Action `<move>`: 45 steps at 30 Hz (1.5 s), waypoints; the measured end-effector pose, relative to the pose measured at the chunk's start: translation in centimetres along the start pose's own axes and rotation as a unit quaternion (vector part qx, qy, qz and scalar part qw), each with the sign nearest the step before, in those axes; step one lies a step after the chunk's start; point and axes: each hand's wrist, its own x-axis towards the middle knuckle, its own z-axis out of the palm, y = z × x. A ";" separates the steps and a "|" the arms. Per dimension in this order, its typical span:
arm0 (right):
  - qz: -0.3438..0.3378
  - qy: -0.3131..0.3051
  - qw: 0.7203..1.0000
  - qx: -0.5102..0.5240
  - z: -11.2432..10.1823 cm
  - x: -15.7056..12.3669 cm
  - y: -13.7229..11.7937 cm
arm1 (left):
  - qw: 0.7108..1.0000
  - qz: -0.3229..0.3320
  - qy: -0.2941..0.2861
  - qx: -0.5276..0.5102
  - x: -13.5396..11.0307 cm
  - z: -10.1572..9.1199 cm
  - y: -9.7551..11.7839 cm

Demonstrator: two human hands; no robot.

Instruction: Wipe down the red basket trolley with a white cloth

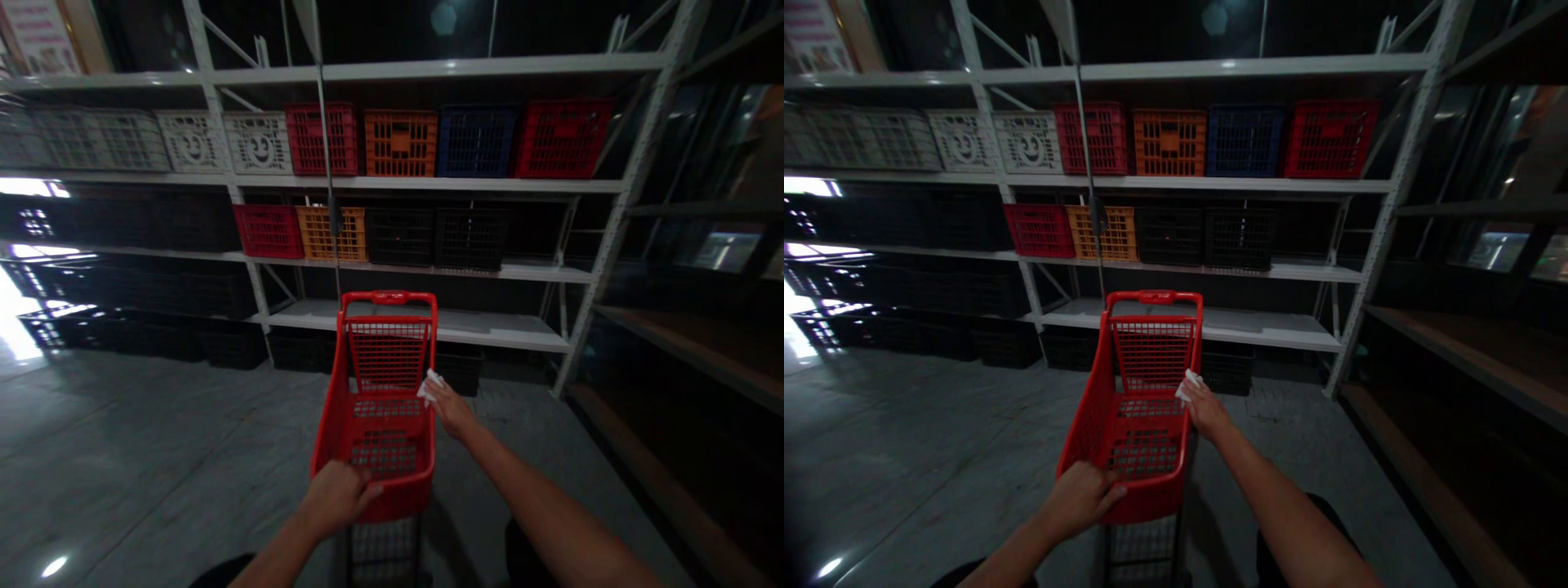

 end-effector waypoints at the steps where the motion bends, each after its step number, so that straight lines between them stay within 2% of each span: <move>1: 0.003 0.009 1.000 0.010 0.3 -0.2 -0.2 | 1.000 0.002 0.002 -0.006 -0.1 0.1 -0.5; 4: -0.010 0.028 0.999 0.043 1.0 -2.4 -2.9 | 1.000 0.013 0.003 -0.019 -0.7 0.2 -2.3; 6: -0.023 0.025 0.998 0.054 1.4 -4.5 -5.8 | 1.000 0.014 0.004 -0.026 -1.0 -0.1 -3.4; 8: -0.035 0.016 0.998 0.058 1.7 -6.5 -9.0 | 0.999 0.000 0.018 -0.039 -1.2 -0.6 -3.6; 11: -0.057 -0.004 0.996 0.062 2.2 -8.3 -12.7 | 0.995 -0.033 0.065 -0.069 -1.1 -1.0 -1.6; 14: -0.091 -0.024 0.994 0.060 2.4 -8.2 -14.3 | 0.985 -0.081 0.106 -0.106 -0.6 -0.5 1.6; 16: -0.118 -0.037 0.991 0.053 2.4 -7.0 -13.8 | 0.978 -0.119 0.123 -0.116 -0.3 0.0 3.2; 19: -0.127 -0.032 0.991 0.024 2.1 -3.7 -11.0 | 0.968 -0.169 0.161 -0.089 0.4 0.7 4.0; 22: -0.057 0.003 0.998 -0.017 2.1 -0.1 -7.0 | 0.970 -0.173 0.165 -0.049 0.9 1.0 3.8; 25: 0.016 0.045 0.998 -0.037 2.8 1.8 -4.5 | 0.977 -0.117 0.172 -0.050 1.1 1.4 3.5; 28: 0.007 0.074 0.997 -0.023 4.0 0.7 -5.7 | 0.969 -0.088 0.218 -0.072 0.9 2.0 3.5; 31: -0.053 0.060 0.997 0.017 4.5 -2.4 -9.5 | 0.962 -0.076 0.246 -0.093 0.6 2.5 3.2; 34: -0.121 0.030 0.991 0.049 3.7 -4.9 -12.5 | 0.959 -0.061 0.256 -0.105 0.4 2.9 3.0; 36: -0.156 0.002 0.986 0.051 2.9 -5.3 -13.0 | 0.954 -0.054 0.273 -0.111 0.2 2.9 2.9; 38: -0.181 -0.028 0.982 0.042 2.1 -4.8 -12.1 | 0.949 -0.045 0.292 -0.111 -0.1 3.0 2.9; 40: -0.191 -0.041 0.980 0.024 1.4 -3.7 -10.3 | 0.947 -0.041 0.301 -0.099 -0.5 3.1 2.7; 43: -0.162 -0.022 0.986 -0.015 0.5 -1.8 -6.2 | 0.952 -0.053 0.295 -0.066 -1.0 3.5 1.8; 45: -0.116 0.006 0.992 -0.046 -0.1 -0.6 -3.4 | 0.956 -0.057 0.284 -0.045 -1.3 3.7 1.0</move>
